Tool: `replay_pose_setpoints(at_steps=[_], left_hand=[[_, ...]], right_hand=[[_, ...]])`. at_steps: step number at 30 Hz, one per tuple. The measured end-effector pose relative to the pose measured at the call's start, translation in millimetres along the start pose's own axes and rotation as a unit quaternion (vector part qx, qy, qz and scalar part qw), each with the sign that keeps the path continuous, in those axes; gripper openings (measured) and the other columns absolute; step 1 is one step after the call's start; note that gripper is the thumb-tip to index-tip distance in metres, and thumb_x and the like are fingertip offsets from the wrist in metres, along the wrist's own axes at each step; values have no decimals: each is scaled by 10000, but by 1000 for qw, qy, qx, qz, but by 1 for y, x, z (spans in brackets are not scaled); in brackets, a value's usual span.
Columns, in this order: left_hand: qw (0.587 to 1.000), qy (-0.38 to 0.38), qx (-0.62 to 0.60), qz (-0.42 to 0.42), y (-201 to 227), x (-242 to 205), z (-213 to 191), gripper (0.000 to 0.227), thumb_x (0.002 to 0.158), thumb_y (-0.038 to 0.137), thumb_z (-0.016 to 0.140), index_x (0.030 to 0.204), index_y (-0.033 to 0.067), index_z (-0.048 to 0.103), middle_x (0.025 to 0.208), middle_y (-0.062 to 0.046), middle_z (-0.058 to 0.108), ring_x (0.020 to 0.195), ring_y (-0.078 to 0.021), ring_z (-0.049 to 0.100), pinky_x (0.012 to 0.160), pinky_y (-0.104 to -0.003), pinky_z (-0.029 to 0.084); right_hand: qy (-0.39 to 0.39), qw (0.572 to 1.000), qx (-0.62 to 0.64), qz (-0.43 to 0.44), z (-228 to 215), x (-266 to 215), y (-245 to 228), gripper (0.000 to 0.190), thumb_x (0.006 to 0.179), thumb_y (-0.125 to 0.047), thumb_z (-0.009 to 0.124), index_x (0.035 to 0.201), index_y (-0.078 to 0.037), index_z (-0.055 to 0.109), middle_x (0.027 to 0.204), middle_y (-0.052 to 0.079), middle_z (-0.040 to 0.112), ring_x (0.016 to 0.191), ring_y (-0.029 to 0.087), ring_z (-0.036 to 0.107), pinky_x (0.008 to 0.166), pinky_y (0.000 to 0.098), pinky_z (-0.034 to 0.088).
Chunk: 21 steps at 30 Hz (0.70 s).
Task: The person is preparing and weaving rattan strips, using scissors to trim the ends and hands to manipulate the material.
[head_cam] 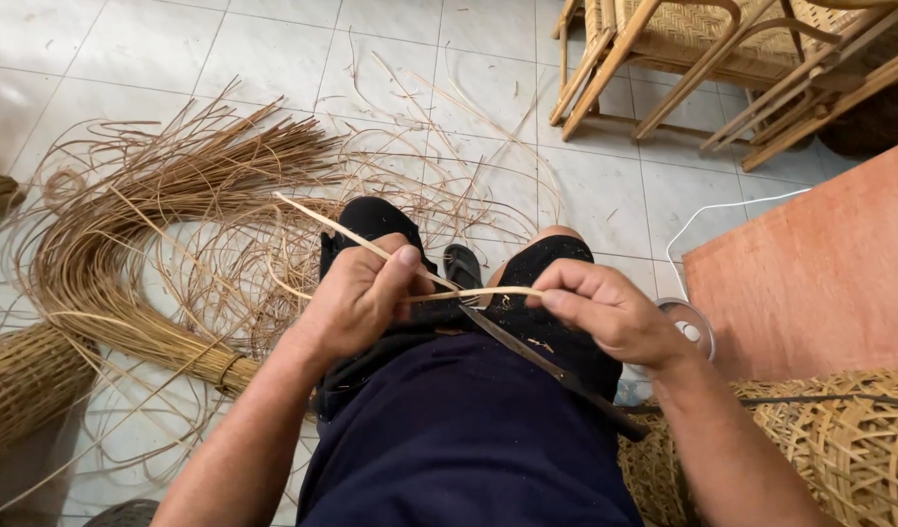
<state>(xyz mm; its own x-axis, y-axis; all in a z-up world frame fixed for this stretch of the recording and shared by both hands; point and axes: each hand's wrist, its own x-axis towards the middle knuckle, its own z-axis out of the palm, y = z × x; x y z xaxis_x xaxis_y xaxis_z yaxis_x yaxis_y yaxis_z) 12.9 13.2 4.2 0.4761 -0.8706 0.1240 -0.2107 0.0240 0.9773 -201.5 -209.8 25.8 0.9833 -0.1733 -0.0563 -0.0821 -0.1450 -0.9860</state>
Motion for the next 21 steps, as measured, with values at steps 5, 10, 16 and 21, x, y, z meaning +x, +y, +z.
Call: replay_pose_setpoints(at_steps=[5,10,16,21], left_hand=[[999,2,44,-18,11,-4,-2,392,1059,307,508,784,102,697,548,-122,639,552,-224,617,571,-359,548],[997,-13,72,-5,18,8,11,336,1050,343,535,850,128,699,613,-163,656,587,-270,648,617,-408,564],[988,-29,150,3,41,23,22,371,1003,515,529,955,166,647,718,-194,673,726,-443,703,661,-513,554],[970,26,184,157,57,30,48,292,1003,425,608,888,160,567,678,-105,619,662,-369,709,592,-447,545]], right_hand=[[1,988,-154,16,-4,-1,-17,224,1001,-105,559,972,-6,758,608,39,558,600,112,486,557,285,466],[-5,920,-389,-53,30,8,-47,259,969,-169,630,1174,-49,732,816,141,759,728,282,757,700,396,584],[64,905,-406,-107,36,21,-41,180,1014,-186,599,1079,-110,749,735,58,702,682,267,740,599,334,596],[108,928,-353,-57,28,19,-50,154,947,-183,597,972,-240,737,713,-40,693,716,202,750,637,340,608]])
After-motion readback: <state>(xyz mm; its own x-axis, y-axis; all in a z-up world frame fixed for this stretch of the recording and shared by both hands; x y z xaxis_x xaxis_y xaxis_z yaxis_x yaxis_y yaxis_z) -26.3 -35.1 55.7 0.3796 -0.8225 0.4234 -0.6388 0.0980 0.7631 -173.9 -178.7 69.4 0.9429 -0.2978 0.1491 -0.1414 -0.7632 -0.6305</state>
